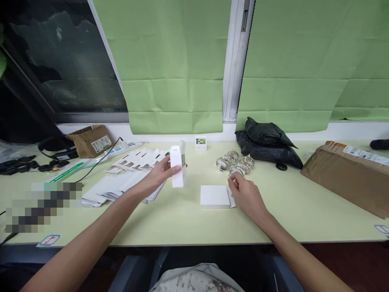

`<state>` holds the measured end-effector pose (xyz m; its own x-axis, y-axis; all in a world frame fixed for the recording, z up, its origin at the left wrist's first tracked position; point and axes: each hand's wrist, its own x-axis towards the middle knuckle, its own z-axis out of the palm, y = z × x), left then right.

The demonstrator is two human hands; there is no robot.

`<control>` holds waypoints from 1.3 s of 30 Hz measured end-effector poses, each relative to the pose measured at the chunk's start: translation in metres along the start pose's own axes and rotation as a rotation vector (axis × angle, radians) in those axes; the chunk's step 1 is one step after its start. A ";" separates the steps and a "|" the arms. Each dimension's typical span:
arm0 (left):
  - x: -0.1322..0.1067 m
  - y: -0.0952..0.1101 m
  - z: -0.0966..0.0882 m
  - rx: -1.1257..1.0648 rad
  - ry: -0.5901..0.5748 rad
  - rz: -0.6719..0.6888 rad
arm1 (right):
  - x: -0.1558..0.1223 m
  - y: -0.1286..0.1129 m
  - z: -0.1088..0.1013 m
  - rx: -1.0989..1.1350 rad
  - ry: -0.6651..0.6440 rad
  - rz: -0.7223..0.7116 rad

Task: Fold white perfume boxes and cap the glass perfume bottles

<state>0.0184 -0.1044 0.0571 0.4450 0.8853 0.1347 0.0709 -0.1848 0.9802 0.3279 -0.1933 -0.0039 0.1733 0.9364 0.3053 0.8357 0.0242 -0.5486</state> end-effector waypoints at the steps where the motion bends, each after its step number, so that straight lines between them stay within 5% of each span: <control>1: 0.006 -0.006 0.006 -0.151 0.000 -0.035 | 0.002 -0.009 0.000 0.041 0.008 -0.074; 6: 0.031 -0.025 0.034 -0.595 0.060 -0.116 | 0.025 -0.048 0.017 0.086 -0.109 -0.452; 11: 0.044 -0.030 0.045 -0.726 0.128 -0.082 | 0.060 -0.060 0.037 -0.129 0.146 -0.670; 25: 0.037 -0.050 0.053 -0.839 0.100 -0.052 | 0.062 -0.055 0.057 0.221 0.191 -0.677; 33: 0.038 -0.049 0.052 -0.850 0.134 -0.023 | 0.064 -0.051 0.060 0.069 0.290 -0.757; 39: 0.040 -0.050 0.046 -0.878 0.127 -0.016 | 0.058 -0.052 0.055 0.035 0.205 -0.854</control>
<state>0.0739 -0.0798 0.0067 0.3432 0.9355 0.0843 -0.6576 0.1752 0.7327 0.2656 -0.1210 -0.0003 -0.4114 0.5118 0.7542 0.7067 0.7017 -0.0907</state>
